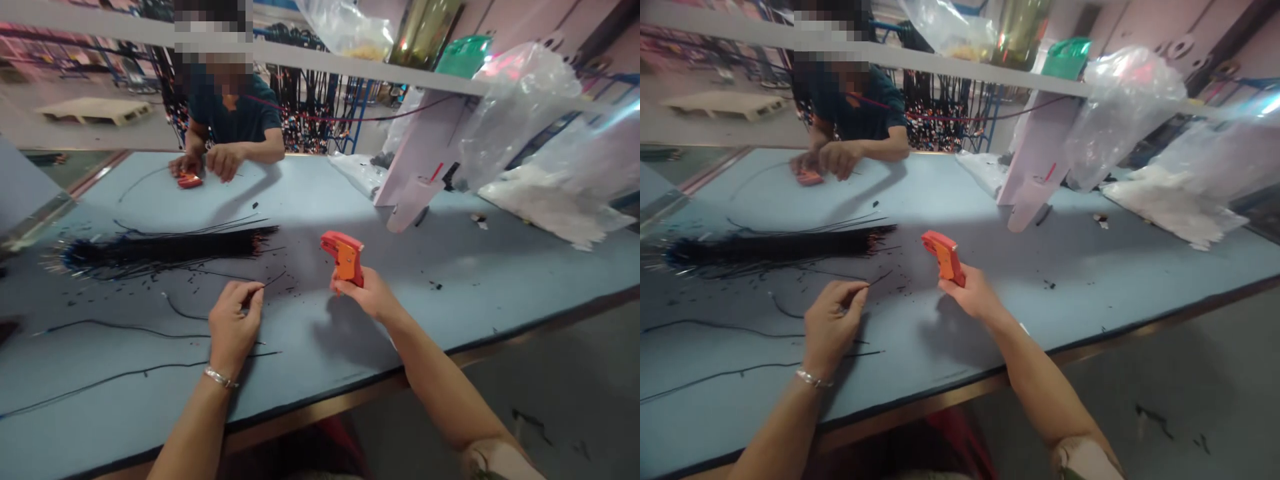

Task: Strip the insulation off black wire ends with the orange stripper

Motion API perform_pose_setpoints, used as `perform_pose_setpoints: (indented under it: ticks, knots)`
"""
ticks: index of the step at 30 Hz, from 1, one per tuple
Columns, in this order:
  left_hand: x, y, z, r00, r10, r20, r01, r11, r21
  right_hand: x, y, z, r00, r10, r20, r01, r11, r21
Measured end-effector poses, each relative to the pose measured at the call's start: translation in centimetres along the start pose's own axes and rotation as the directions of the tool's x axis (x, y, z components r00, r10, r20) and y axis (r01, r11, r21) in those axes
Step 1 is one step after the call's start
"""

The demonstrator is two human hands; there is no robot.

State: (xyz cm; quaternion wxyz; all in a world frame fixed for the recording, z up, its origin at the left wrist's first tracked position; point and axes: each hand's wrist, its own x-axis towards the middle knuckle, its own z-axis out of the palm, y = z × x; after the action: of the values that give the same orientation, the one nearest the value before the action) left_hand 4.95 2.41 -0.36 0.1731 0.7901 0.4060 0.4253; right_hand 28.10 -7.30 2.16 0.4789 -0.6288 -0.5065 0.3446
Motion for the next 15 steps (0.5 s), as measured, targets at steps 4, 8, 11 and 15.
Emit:
perform_pose_setpoints:
  ticks: [4, 8, 11, 15]
  knots:
    - [-0.3, 0.6, -0.3, 1.000, 0.010, -0.008, -0.010, 1.000, -0.023, -0.9, -0.2, 1.3, 0.987, -0.027, 0.155, -0.009, 0.973, 0.231]
    - [-0.4, 1.6, -0.7, 0.993, 0.019, -0.113, -0.021, 1.000, -0.017, -1.4, -0.3, 2.8, 0.937, 0.074, 0.340, -0.221, 0.882, 0.416]
    - [-0.4, 2.3, -1.0, 0.973, 0.062, -0.222, -0.059, 0.998, 0.021, -1.4, -0.4, 3.6, 0.902, 0.171, 0.395, -0.365, 0.791, 0.491]
    - [-0.4, 3.0, -0.8, 0.955, 0.158, -0.250, -0.154, 0.987, 0.038, -1.2, -0.8, 4.1, 0.894, 0.192, 0.405, -0.375, 0.815, 0.442]
